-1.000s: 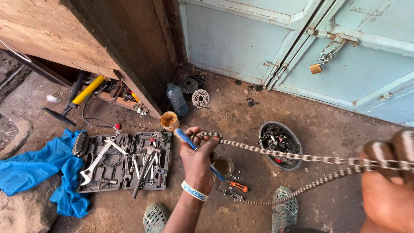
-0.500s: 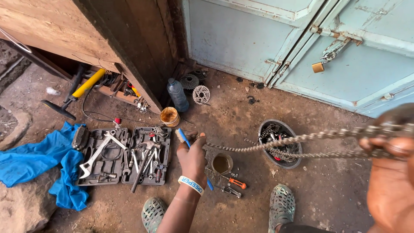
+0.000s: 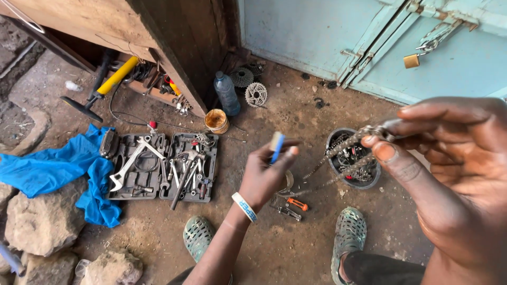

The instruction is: The person cleans a bicycle chain by hand using a toothbrush and a liquid from a small container. They scrub the chain links and dip the brush into the container repeatedly.

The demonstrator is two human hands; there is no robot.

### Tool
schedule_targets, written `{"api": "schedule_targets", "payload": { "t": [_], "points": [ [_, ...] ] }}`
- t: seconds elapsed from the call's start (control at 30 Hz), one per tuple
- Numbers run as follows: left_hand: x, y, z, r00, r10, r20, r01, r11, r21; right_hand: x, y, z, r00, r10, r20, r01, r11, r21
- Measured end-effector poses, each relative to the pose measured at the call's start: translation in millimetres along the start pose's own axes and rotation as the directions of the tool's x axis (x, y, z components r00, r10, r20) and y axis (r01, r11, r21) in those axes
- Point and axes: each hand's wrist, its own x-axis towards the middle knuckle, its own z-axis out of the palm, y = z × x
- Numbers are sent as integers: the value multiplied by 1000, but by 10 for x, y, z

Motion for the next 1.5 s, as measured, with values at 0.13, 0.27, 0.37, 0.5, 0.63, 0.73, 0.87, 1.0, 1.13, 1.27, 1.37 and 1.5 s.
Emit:
{"api": "schedule_targets", "payload": {
  "t": [0.13, 0.27, 0.37, 0.5, 0.63, 0.73, 0.87, 1.0, 1.13, 1.27, 1.37, 1.5],
  "points": [
    [-106, 164, 69, 918, 194, 347, -268, 946, 182, 53, -50, 65, 997, -54, 48, 59, 992, -113],
    [-82, 126, 42, 833, 377, 405, -507, 814, 284, 37, -84, 158, 980, -181, 85, 197, 950, -243],
    [-72, 98, 1, 874, 354, 332, -463, 813, 353, 17, -88, 260, 980, -172, 104, 192, 955, -227],
    [-58, 146, -97, 871, 348, 347, -471, 792, 388, 16, -74, 316, 976, -174, 129, 202, 945, -257],
    [-86, 188, -149, 886, 308, 345, -452, 738, 501, 24, -89, 347, 929, -297, 223, 353, 892, -283],
    [-104, 143, -161, 886, 319, 338, -458, 721, 520, 26, -72, 356, 919, -316, 234, 378, 875, -304],
    [-154, 144, -176, 909, 280, 309, -415, 666, 619, 78, -1, 319, 878, -368, 305, 460, 824, -329],
    [-127, 114, -217, 942, 218, 257, -337, 628, 702, 74, 78, 274, 894, -327, 306, 428, 824, -371],
    [-137, 283, -290, 985, 103, 136, -169, 684, 709, 0, 183, 259, 903, -290, 318, 406, 817, -408],
    [-148, 391, -322, 994, 107, 39, -107, 763, 637, -15, 390, 293, 903, -191, 385, 365, 814, -452],
    [-113, 361, -387, 989, 144, -25, -97, 777, 622, -66, 522, 321, 926, -117, 359, 289, 833, -472],
    [-170, 438, -431, 991, 133, -23, -93, 793, 602, -120, 495, 322, 938, -68, 339, 235, 844, -481]
  ]
}}
